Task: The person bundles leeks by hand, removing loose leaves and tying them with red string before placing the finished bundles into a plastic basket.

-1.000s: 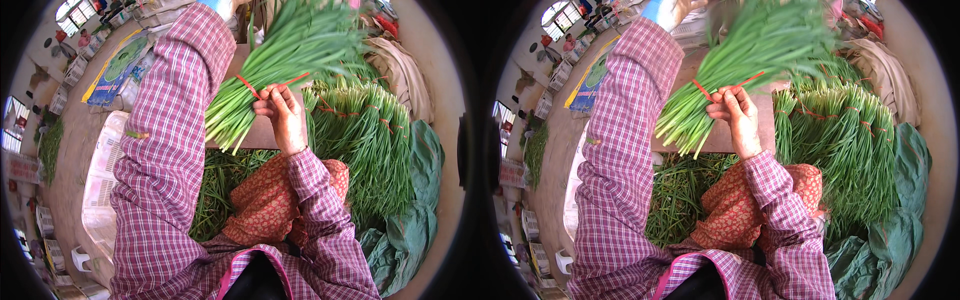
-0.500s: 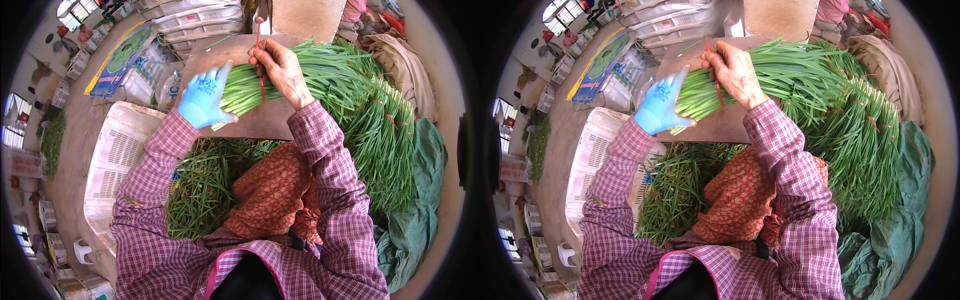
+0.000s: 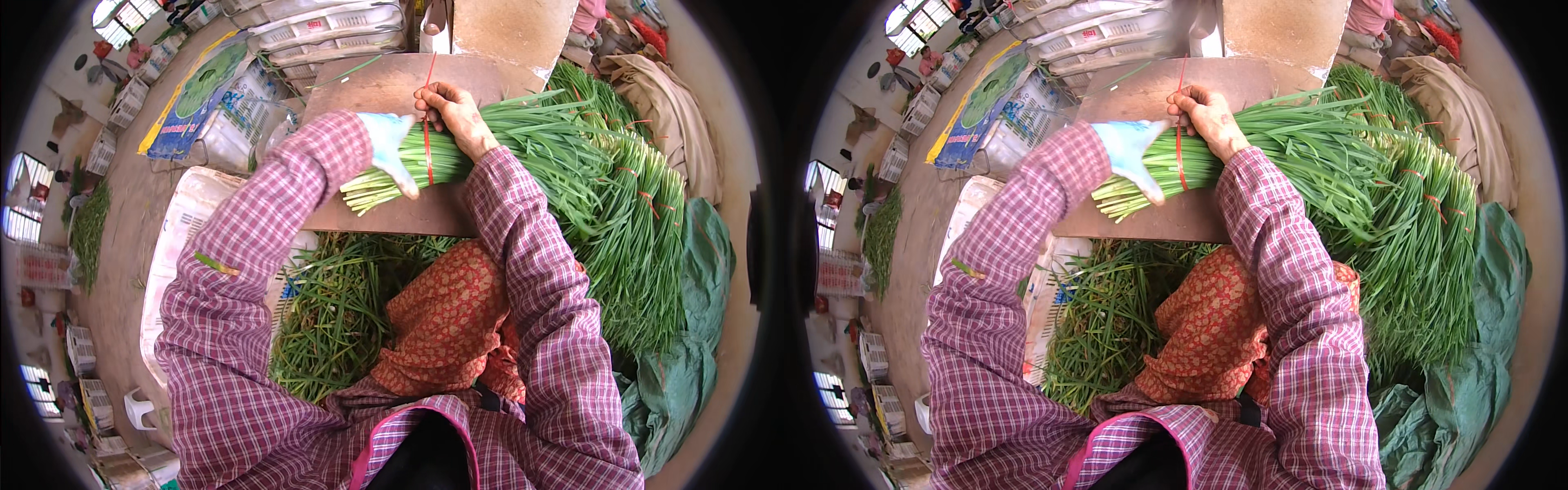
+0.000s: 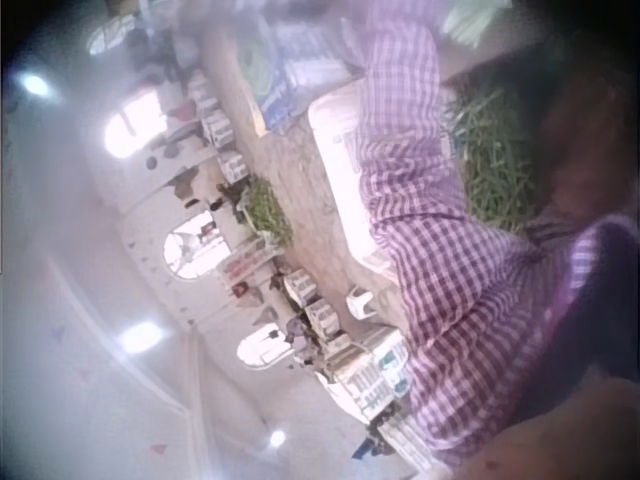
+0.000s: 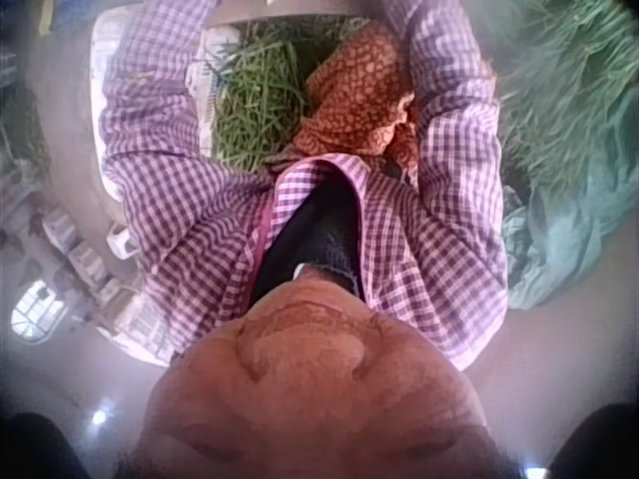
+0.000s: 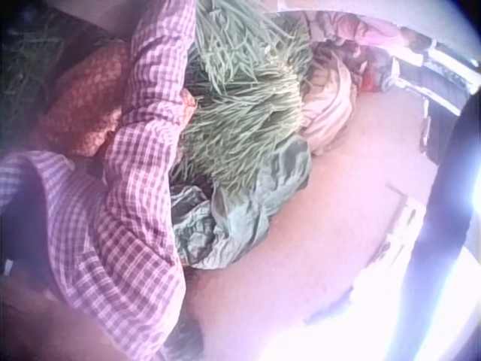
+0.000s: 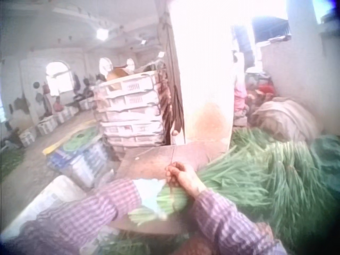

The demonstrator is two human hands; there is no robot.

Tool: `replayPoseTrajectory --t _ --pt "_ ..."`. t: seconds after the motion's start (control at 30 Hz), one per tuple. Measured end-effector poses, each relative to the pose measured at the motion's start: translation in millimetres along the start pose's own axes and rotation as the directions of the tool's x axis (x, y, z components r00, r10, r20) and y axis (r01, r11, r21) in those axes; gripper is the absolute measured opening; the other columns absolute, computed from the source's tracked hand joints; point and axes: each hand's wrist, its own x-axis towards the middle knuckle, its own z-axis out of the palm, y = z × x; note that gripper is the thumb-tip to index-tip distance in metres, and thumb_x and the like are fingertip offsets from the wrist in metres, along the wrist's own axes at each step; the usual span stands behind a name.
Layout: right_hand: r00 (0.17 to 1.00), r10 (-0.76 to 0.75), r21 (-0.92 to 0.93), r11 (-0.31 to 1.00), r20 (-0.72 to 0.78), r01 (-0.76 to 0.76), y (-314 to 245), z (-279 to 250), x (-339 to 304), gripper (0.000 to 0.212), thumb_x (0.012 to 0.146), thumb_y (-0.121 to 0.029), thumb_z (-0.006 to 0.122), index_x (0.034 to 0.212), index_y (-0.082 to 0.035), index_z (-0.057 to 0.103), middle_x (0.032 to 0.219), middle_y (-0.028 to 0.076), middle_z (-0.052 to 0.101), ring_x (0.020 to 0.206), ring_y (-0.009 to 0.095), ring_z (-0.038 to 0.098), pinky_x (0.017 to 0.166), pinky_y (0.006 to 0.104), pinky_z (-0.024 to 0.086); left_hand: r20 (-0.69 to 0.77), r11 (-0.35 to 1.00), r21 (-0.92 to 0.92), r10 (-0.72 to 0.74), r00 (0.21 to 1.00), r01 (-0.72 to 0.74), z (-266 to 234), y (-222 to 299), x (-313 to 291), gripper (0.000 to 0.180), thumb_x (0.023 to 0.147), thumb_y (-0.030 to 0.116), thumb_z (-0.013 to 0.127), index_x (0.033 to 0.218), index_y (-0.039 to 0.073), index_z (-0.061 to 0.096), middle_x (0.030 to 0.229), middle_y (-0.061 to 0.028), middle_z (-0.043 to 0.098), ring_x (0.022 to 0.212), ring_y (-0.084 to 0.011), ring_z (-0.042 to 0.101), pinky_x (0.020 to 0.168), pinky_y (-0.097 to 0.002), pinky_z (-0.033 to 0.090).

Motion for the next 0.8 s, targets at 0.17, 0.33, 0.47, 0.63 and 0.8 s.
replayPoseTrajectory --t 0.17,0.33,0.47,0.63,0.8 --pt "0.994 -0.030 0.110 0.993 -0.107 0.042 5.7 -6.3 -9.1 0.015 0.092 -0.012 0.052 0.095 0.000 0.060 0.076 0.001 0.060 0.057 0.004 0.048 0.048 0.0176 0.039 -0.341 0.973 0.112 -0.151 0.928 0.199 53.7 25.8 4.7 0.111 0.054 0.051 0.081 0.139 0.003 0.028 0.119 -0.0159 0.050 0.111 -0.0286 0.052 0.095 -0.0393 0.042" --pt "0.983 -0.126 -0.073 0.990 -0.133 0.117 -19.5 10.1 -24.9 0.016 0.089 -0.017 0.057 0.091 -0.002 0.063 0.074 0.000 0.062 0.060 0.006 0.052 0.054 0.0216 0.042 -0.495 0.977 0.091 -0.122 0.860 0.192 60.9 22.1 -0.9 0.087 0.059 0.043 0.079 0.128 0.007 0.040 0.109 -0.0106 0.053 0.104 -0.0265 0.054 0.090 -0.0386 0.044" --pt "0.941 -0.338 -0.305 0.898 -0.017 0.317 -61.5 22.2 -39.0 0.016 0.091 -0.015 0.055 0.091 -0.001 0.062 0.074 0.000 0.060 0.066 0.007 0.052 0.062 0.0208 0.043 -0.595 0.930 0.261 -0.057 0.802 0.260 37.0 36.8 -14.8 0.072 0.063 0.040 0.076 0.120 0.010 0.045 0.103 -0.0072 0.055 0.098 -0.0243 0.054 0.088 -0.0378 0.043" --pt "0.957 -0.291 -0.490 0.836 -0.011 0.248 -19.9 10.9 -42.2 0.016 0.091 -0.016 0.056 0.092 -0.002 0.063 0.077 0.004 0.066 0.072 0.009 0.060 0.066 0.0254 0.048 -0.357 0.880 0.365 -0.168 0.919 0.303 63.3 40.6 10.3 0.097 0.062 0.061 0.073 0.132 0.003 0.037 0.127 -0.0140 0.046 0.117 -0.0270 0.046 0.104 -0.0436 0.030" --pt "0.941 -0.339 -0.408 0.859 0.000 0.310 -17.8 11.1 -42.0 0.021 0.090 -0.026 0.051 0.093 -0.008 0.063 0.086 0.008 0.068 0.085 0.024 0.064 0.076 0.0335 0.047 -0.432 0.941 0.219 -0.144 0.890 0.258 54.0 51.8 17.5 0.099 0.054 0.059 0.079 0.126 0.000 0.044 0.119 -0.0165 0.051 0.112 -0.0302 0.050 0.099 -0.0408 0.038"
